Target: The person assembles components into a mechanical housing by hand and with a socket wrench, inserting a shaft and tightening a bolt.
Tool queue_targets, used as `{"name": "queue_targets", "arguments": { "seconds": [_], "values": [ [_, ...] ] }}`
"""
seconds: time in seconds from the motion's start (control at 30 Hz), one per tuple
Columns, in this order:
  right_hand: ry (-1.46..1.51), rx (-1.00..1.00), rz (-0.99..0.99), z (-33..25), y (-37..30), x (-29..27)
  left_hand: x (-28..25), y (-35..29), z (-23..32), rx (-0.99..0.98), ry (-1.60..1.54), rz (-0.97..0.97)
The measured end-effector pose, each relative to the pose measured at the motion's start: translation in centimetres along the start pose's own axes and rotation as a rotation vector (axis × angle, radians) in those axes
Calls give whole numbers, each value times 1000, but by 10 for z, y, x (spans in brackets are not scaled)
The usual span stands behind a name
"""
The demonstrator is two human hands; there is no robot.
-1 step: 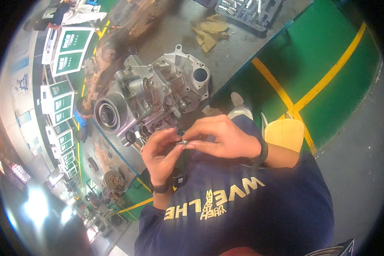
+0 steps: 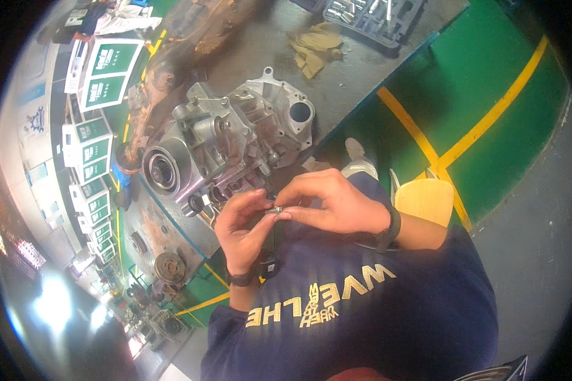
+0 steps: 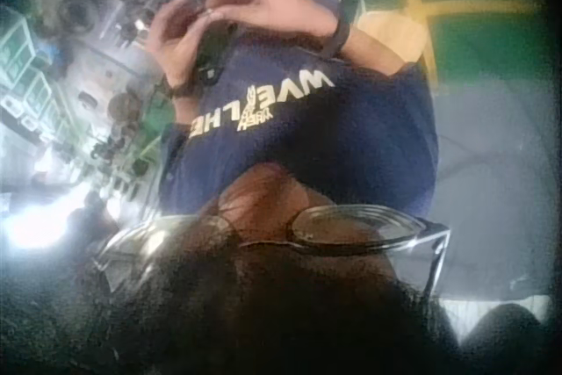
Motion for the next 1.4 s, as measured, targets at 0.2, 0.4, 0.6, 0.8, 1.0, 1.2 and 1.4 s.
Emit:
{"name": "queue_targets", "arguments": {
  "seconds": [0.2,0.4,0.6,0.8,1.0,1.2,1.4],
  "values": [
    [431,341,37,72,25,-34,1,-3,-4,42,86,109],
    [258,433,107,185,96,-63,-72,-41,-30,-112,193,398],
    [239,398,70,227,135,-43,-114,-93,-40,-138,239,527],
    [-146,416,-8,227,142,-46,-130,-125,-68,-195,203,603],
    [-508,336,-57,216,151,-36,-119,-111,-72,-209,238,572],
    [-695,-16,-45,185,142,-35,-120,-111,-68,-223,314,563],
    [-926,-31,-71,203,151,-38,-141,-132,-92,-196,217,618]
  ]
}}
Point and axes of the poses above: each hand's wrist, its own y-axis towards the middle knuckle, its own x-axis out of the palm, z = x × y, the point moved 9 cm from there along y, towards the middle knuckle, and after that the axes turned 10 degrees about -y, right-handed, at the moved point
